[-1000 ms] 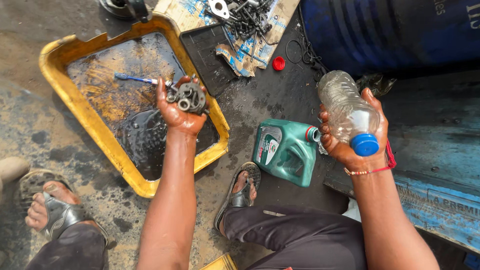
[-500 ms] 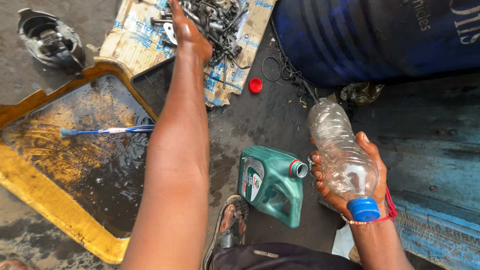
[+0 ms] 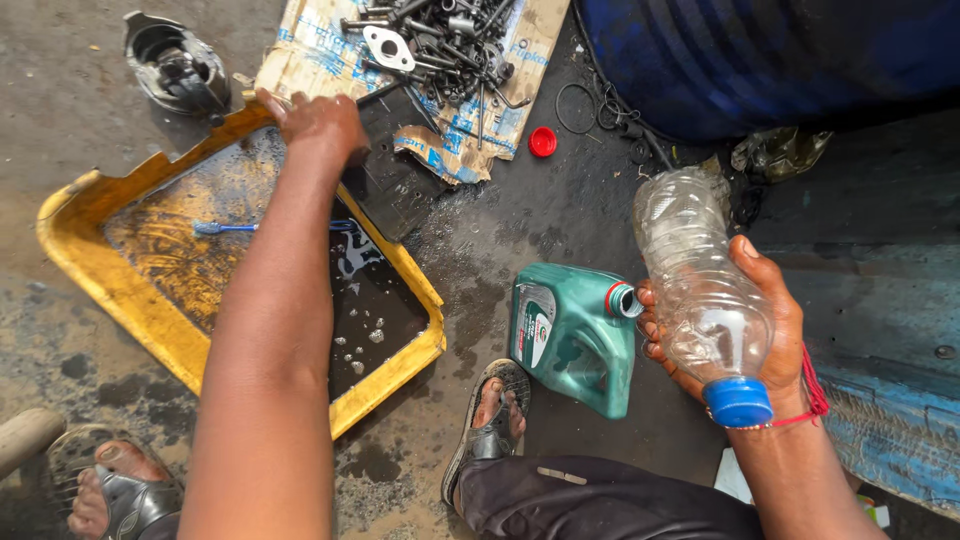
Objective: Cleaning engine parts including a piston and bolts by hand using a plastic bottle filled with liquid in a yellow tray
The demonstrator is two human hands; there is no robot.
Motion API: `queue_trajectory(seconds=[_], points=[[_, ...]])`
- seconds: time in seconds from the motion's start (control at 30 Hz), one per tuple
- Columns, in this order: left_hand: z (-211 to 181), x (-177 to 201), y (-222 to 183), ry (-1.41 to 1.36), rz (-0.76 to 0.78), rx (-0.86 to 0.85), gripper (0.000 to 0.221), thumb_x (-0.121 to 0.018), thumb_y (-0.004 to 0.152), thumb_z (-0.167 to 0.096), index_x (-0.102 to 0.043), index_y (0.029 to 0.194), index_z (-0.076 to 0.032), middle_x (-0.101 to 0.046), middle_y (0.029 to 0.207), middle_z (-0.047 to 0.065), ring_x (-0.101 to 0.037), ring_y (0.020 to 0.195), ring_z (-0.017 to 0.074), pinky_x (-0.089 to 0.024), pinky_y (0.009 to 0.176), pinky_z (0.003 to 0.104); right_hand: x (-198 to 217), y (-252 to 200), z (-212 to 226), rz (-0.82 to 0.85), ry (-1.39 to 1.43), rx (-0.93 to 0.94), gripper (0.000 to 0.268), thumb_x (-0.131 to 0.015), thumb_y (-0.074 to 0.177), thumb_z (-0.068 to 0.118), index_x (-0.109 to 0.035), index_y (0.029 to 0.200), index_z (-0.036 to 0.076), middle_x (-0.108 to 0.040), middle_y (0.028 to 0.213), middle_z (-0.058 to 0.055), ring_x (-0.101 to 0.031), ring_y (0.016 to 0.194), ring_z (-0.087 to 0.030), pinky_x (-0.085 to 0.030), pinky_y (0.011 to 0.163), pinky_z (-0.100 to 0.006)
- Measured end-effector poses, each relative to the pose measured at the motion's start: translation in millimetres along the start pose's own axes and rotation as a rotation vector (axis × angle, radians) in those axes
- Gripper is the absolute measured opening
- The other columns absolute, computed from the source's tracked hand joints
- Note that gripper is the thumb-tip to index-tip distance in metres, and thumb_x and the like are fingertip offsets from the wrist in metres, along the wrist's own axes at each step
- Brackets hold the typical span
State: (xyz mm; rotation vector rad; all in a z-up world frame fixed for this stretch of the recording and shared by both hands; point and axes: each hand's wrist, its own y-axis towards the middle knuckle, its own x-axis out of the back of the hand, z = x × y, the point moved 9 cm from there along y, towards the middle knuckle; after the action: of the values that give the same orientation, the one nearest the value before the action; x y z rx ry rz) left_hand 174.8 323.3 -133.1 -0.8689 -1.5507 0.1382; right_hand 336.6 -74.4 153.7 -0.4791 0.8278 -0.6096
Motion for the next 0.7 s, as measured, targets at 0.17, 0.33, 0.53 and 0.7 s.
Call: queue_trajectory(seconds=[0.17,0.33,0.53,0.7], points=[[1,12,-28,-0.079,-0.245,0.000,0.033,-0.071,0.085,-0.021,-0.073,0.118,-0.013,-0.072,0.121,0.015,-0.058,0.126,0.0348,-0.017,0.115,0.066,-23,-3,2,0.008,-0.001,0.037,0.067,-0.057,0.104,0.056,-0.054,0.139,-0.001,-0.065,0.104,-0.025,-0.069,0.080,-0.034,-0.060,0.065,-0.043],[22,54,-72,-0.439,-0.268,0.047,0.031,-0.070,0.084,-0.017,-0.074,0.113,-0.007,-0.070,0.120,0.023,-0.066,0.113,0.0398,-0.052,0.099,0.047,-45,9,1,-0.008,-0.052,0.090,0.061,-0.063,0.094,0.061,-0.061,0.131,0.012,-0.069,0.101,-0.019,-0.068,0.077,-0.030,-0.055,0.061,-0.042],[108,85,-223,-1.219,-0.507,-0.089,0.032,-0.071,0.087,-0.004,-0.072,0.118,-0.005,-0.079,0.109,0.016,-0.074,0.098,0.0291,-0.060,0.087,0.044,-88,40,-19,0.089,0.097,0.090,0.060,-0.075,0.090,0.055,-0.059,0.132,0.015,-0.066,0.118,-0.009,-0.069,0.101,-0.027,-0.058,0.081,-0.041],[112,-2,-305,-2.377,-0.384,-0.211,0.047,-0.060,0.083,0.015,-0.060,0.124,-0.006,-0.073,0.107,0.015,-0.072,0.097,0.0341,-0.063,0.086,0.061,-121,47,-39,0.187,-0.042,0.084,0.074,-0.076,0.082,0.057,-0.059,0.137,0.011,-0.061,0.134,-0.012,-0.063,0.116,-0.031,-0.057,0.090,-0.045]])
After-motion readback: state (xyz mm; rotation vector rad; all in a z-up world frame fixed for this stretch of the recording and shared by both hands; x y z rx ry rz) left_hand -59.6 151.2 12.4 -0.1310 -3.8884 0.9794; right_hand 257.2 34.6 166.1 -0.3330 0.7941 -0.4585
